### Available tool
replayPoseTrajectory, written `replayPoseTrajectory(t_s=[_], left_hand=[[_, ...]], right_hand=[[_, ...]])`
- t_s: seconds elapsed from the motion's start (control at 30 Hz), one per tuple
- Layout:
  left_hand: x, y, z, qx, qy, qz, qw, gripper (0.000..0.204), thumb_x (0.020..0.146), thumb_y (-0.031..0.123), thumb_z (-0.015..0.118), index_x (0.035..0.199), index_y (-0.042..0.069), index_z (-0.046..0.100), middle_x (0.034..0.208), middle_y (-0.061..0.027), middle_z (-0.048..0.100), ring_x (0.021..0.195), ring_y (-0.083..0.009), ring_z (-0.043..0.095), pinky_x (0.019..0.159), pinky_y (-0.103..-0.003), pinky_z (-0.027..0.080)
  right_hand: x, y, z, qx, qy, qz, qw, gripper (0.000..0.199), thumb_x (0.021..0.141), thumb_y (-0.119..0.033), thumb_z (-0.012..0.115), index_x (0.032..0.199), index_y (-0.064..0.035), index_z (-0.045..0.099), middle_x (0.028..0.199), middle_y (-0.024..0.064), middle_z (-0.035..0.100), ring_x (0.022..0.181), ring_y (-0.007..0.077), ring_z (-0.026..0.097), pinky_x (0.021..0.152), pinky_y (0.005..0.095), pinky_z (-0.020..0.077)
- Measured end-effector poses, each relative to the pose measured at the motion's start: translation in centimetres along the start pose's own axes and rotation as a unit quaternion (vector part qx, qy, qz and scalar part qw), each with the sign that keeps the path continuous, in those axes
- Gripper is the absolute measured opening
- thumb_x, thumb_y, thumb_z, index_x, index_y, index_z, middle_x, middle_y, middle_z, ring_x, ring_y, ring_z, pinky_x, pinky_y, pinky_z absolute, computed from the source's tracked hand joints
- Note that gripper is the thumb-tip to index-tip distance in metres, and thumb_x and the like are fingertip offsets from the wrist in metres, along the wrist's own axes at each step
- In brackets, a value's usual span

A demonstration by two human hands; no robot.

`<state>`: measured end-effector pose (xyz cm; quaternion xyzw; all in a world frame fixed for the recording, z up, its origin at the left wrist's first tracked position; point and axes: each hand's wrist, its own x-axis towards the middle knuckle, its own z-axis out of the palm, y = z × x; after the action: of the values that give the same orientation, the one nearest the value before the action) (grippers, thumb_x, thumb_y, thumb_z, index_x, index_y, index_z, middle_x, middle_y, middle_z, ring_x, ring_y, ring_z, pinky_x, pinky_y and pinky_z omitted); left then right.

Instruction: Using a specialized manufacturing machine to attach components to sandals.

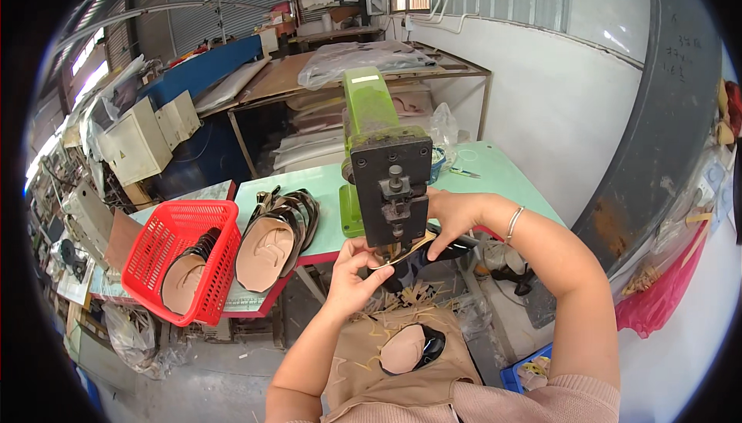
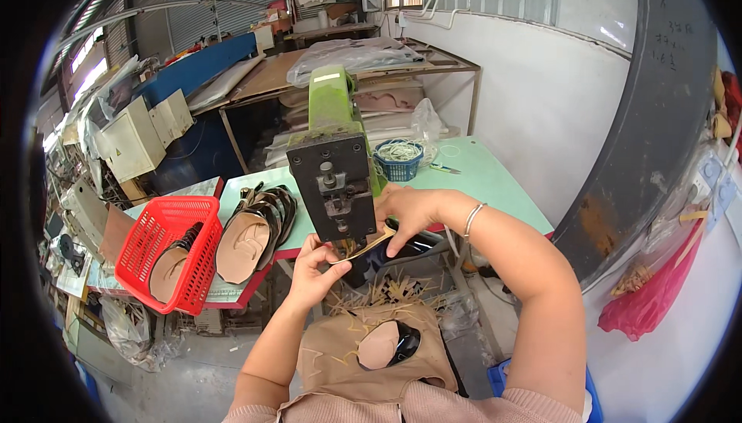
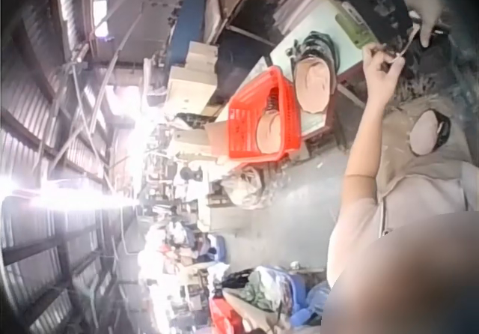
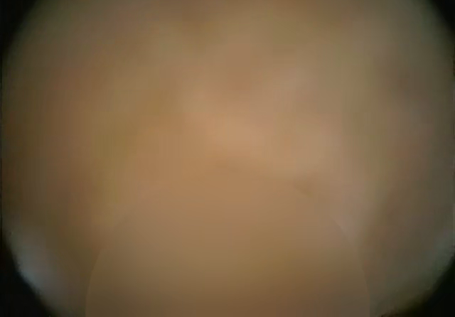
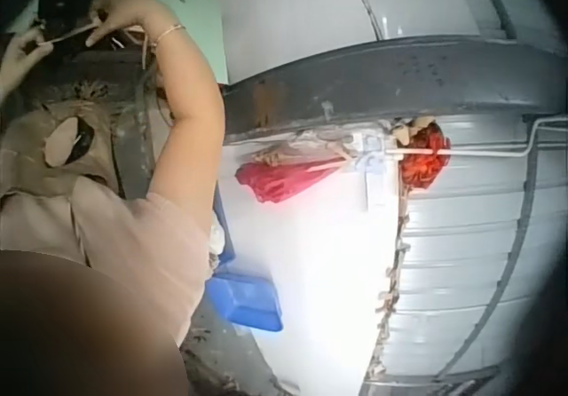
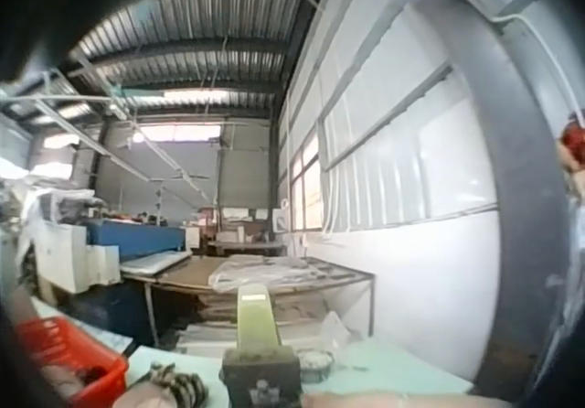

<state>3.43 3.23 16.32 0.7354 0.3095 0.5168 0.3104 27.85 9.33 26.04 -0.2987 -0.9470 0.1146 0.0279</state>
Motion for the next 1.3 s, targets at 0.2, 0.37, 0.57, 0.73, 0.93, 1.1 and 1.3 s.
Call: replayPoseTrajectory(t_s=[0.2, 0.37, 0.57, 0.73, 0.93, 1.1, 1.3], left_hand=[[-0.1, -2.3, -3.0, -0.085, -0.032, -0.019, 0.996, 0.020, 0.071, 0.010, 0.074, 0.070, 0.005, 0.055, 0.107, -0.0066, 0.047, 0.104, -0.0191, 0.046, 0.087, -0.031, 0.039], [0.6, -3.3, -3.9, -0.161, -0.052, -0.034, 0.985, 0.016, 0.076, 0.012, 0.071, 0.079, 0.006, 0.057, 0.115, -0.0071, 0.045, 0.109, -0.0180, 0.044, 0.090, -0.030, 0.037], [-2.5, -8.0, -0.5, -0.462, 0.204, -0.191, 0.842, 0.024, 0.084, 0.012, 0.058, 0.107, 0.008, 0.051, 0.104, -0.0037, 0.059, 0.091, -0.0157, 0.057, 0.078, -0.029, 0.047], [-5.2, -1.6, 5.0, -0.547, -0.014, -0.267, 0.793, 0.032, 0.084, 0.006, 0.058, 0.115, 0.000, 0.049, 0.099, -0.0109, 0.061, 0.098, -0.0262, 0.060, 0.077, -0.034, 0.051], [-4.2, -0.6, 6.6, -0.556, 0.087, -0.215, 0.798, 0.024, 0.090, 0.012, 0.055, 0.112, 0.002, 0.053, 0.101, -0.0108, 0.062, 0.084, -0.0222, 0.065, 0.072, -0.031, 0.056], [-4.2, -0.3, 6.9, -0.566, 0.122, -0.199, 0.791, 0.022, 0.089, 0.011, 0.056, 0.109, 0.003, 0.055, 0.098, -0.0095, 0.063, 0.081, -0.0193, 0.065, 0.072, -0.031, 0.057], [-4.3, 0.1, 7.5, -0.569, 0.125, -0.204, 0.787, 0.021, 0.089, 0.010, 0.055, 0.108, 0.003, 0.055, 0.100, -0.0098, 0.063, 0.082, -0.0201, 0.064, 0.073, -0.032, 0.056]], right_hand=[[1.3, -3.6, -0.8, 0.113, -0.035, -0.028, 0.993, 0.077, 0.057, -0.037, 0.077, 0.123, -0.0072, 0.051, 0.122, 0.0151, 0.052, 0.121, 0.0320, 0.039, 0.101, 0.0369, 0.0335], [1.4, -4.6, 0.7, 0.194, 0.008, -0.012, 0.981, 0.075, 0.056, -0.032, 0.077, 0.123, -0.0097, 0.051, 0.124, 0.0147, 0.050, 0.115, 0.0319, 0.046, 0.097, 0.0385, 0.0371], [1.9, -4.8, 3.4, 0.160, 0.159, -0.059, 0.972, 0.070, 0.057, -0.028, 0.076, 0.121, -0.0132, 0.053, 0.121, 0.0152, 0.052, 0.111, 0.0331, 0.049, 0.095, 0.0395, 0.0393], [1.9, -4.0, 3.9, 0.180, 0.149, -0.033, 0.972, 0.071, 0.056, -0.034, 0.076, 0.120, -0.0145, 0.053, 0.122, 0.0156, 0.051, 0.112, 0.0340, 0.047, 0.094, 0.0410, 0.0394], [1.4, -1.5, 2.0, 0.045, 0.134, -0.077, 0.987, 0.077, 0.057, -0.059, 0.070, 0.117, -0.0131, 0.058, 0.120, 0.0137, 0.054, 0.125, 0.0331, 0.031, 0.099, 0.0444, 0.0284], [1.1, -0.4, -1.3, 0.018, -0.052, 0.065, 0.996, 0.082, 0.054, -0.043, 0.081, 0.124, -0.0090, 0.052, 0.130, 0.0150, 0.047, 0.122, 0.0306, 0.040, 0.101, 0.0380, 0.0287], [1.6, -1.3, -1.9, 0.137, -0.043, 0.083, 0.986, 0.059, 0.060, -0.012, 0.080, 0.114, -0.0072, 0.058, 0.112, 0.0101, 0.061, 0.103, 0.0212, 0.056, 0.092, 0.0306, 0.0417]])
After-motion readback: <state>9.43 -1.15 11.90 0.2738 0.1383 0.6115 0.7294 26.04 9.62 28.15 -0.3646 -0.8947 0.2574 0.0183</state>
